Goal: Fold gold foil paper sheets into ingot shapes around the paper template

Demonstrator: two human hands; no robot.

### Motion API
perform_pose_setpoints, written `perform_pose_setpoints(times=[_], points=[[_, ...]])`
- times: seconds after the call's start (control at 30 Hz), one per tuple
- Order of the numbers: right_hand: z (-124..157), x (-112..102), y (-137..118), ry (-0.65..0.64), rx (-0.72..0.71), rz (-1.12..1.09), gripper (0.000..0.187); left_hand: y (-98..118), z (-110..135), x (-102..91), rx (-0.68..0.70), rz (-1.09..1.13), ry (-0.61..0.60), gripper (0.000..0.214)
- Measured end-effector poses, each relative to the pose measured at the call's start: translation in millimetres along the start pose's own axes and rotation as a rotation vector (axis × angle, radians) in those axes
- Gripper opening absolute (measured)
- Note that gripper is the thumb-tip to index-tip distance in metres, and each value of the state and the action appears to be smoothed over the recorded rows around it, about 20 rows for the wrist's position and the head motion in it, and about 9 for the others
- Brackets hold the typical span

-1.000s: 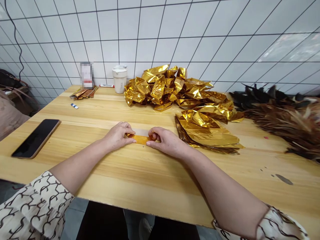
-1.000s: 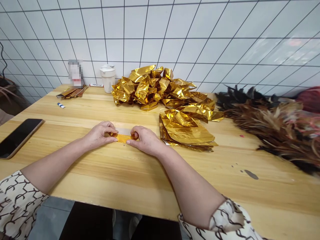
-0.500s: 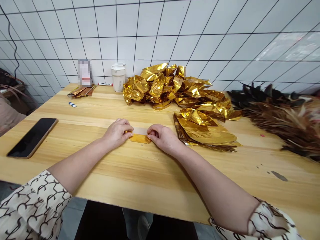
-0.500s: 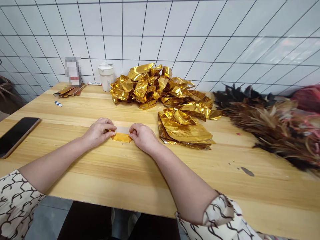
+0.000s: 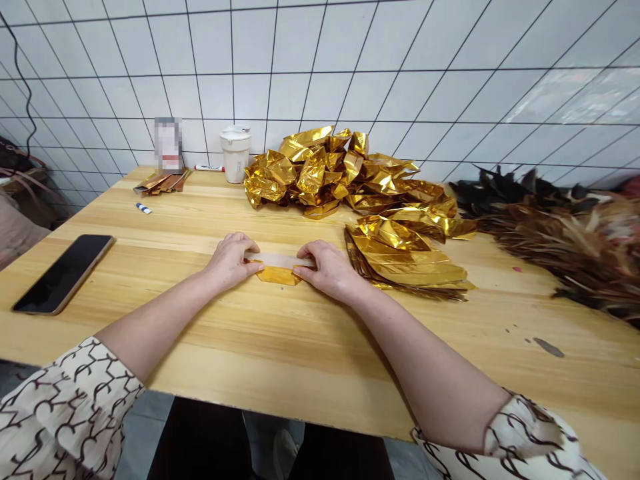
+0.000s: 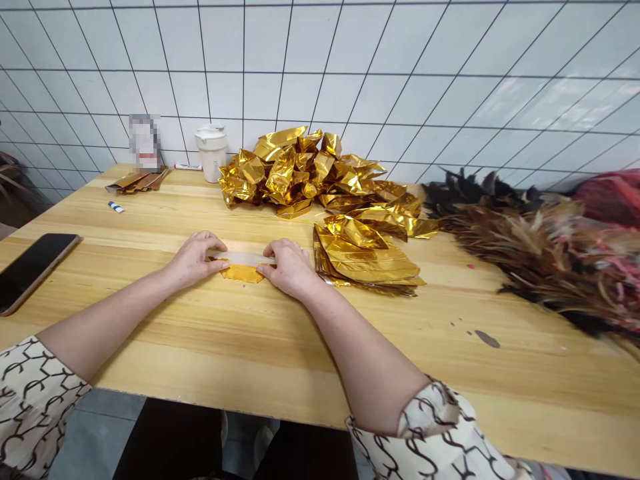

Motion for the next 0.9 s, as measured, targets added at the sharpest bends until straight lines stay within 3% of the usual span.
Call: perform_pose_setpoints(times=[0.4,0.67,0.9], points=[[0,4,4,0.032,-0.002,-0.12,0.024,4,0,-0.9,0.012,0.004,-0.024,0.032],[2,0,-4,0.021,-0.057,-0.066,0.007,8,2,-2.6,0.032,0.011,-0.028,0.01],[5,0,-10,0.02,-0.096,-0.001,0.003,10,5,-2.9,0.091,0.032,0.017,0.009]])
Point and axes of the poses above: each hand's wrist, its own z-axis away from the middle knuckle, its own x-axis out of the palm, y = z × x, the point moved 7 cm from there along -z, towards the middle knuckle, and after that the axes turned 4 degrees about -z, right-handed, at the moved point
